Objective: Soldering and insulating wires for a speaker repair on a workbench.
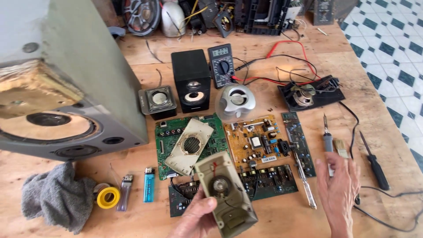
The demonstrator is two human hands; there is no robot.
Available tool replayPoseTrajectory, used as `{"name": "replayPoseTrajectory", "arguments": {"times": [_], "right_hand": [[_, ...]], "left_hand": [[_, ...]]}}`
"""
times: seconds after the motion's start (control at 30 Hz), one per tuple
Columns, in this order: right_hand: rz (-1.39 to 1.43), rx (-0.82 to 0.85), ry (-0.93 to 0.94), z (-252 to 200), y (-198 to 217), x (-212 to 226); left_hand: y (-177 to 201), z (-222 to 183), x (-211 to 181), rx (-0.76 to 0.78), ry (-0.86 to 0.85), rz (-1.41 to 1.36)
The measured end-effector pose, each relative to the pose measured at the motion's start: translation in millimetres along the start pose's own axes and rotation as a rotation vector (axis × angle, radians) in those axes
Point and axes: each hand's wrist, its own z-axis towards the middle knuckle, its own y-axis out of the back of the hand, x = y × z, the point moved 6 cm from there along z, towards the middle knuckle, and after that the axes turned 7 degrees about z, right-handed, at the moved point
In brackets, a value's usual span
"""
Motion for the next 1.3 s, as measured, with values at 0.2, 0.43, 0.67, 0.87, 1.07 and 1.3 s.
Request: {"name": "replayPoseTrajectory", "arguments": {"times": [0.2, 0.43, 0.67, 0.87, 1.07, 1.3], "right_hand": [[0.962, 0.729, -0.032, -10.2, -23.2, 80.2], [0.612, 0.736, 0.345, 9.1, -46.5, 118.2], [0.581, 0.702, 0.190, 57.1, -70.6, 103.9], [0.763, 0.746, -0.066, 69.1, -85.4, 117.9], [0.769, 0.828, -0.158, 59.3, -86.3, 148.7], [0.761, 0.901, -0.158, 52.3, -92.4, 176.3]], "left_hand": [[-18.2, 7.6, 17.9, 0.171, 0.041, 0.090], [-66.7, 0.2, -19.7, 0.420, -0.310, 0.660], [-59.7, -37.4, -105.9, -0.001, -1.226, 1.380], [-25.7, 8.9, -135.3, -0.645, -1.107, 1.958], [-5.4, 52.1, -133.9, -0.695, -1.252, 1.968], [1.9, 43.0, -143.7, -0.760, -1.363, 1.867]]}}
